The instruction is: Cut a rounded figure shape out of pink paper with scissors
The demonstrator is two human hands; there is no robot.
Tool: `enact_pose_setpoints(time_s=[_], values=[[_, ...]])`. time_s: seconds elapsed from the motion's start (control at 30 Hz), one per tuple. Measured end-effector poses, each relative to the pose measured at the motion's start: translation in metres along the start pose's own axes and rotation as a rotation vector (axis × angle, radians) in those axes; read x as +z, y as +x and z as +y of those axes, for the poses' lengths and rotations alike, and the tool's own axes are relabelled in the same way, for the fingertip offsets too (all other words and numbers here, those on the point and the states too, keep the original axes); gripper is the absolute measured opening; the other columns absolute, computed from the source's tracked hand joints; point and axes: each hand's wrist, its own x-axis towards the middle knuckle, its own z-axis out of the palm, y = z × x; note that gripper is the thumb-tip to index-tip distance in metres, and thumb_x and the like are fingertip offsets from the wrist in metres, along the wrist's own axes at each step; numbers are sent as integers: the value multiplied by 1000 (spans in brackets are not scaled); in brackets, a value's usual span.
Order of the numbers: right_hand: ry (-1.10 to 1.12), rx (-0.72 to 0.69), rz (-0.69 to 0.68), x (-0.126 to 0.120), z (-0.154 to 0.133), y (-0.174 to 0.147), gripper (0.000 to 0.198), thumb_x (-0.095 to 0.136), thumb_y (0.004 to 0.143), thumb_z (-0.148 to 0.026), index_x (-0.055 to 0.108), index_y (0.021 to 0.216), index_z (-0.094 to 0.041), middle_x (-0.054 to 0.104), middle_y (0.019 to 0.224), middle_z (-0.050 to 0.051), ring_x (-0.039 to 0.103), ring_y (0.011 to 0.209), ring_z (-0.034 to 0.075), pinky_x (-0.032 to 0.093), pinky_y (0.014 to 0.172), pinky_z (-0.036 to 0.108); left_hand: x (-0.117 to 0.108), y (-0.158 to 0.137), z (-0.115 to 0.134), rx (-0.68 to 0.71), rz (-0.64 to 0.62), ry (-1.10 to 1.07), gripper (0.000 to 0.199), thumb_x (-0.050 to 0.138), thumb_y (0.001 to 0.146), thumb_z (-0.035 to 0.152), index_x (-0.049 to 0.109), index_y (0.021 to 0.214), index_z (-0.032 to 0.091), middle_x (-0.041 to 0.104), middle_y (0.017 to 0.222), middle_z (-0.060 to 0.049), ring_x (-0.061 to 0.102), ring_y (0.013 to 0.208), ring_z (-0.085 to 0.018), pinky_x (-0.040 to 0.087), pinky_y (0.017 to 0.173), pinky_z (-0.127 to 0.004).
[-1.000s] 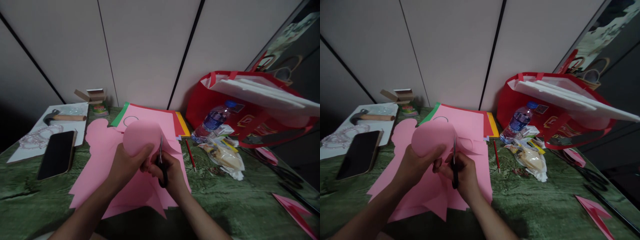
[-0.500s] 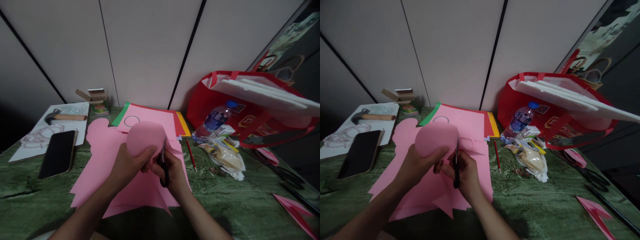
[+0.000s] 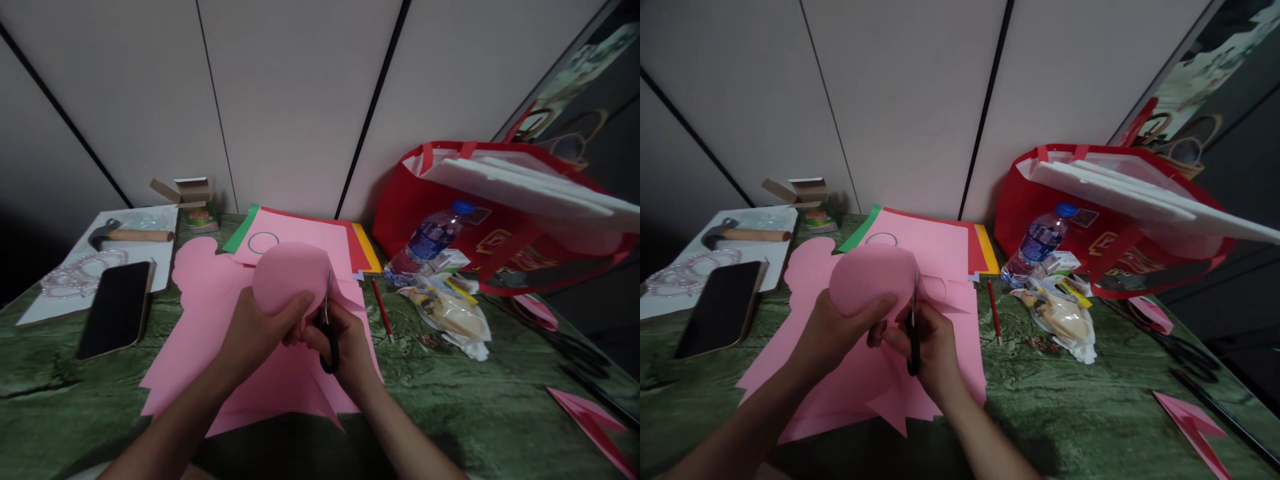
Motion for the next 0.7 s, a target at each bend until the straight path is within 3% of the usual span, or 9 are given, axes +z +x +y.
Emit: enact_pose_setpoints(time_s=[0.7], values=[[0,22,28,2,-4,1,17,65,63,-24,49,59,-20,49,47,-5,43,42,9,32,41,23,-2,4,-4,33,-14,-7,41,61,73,29,51,36,17,51,33,3,51,35,-8,42,40,-17]])
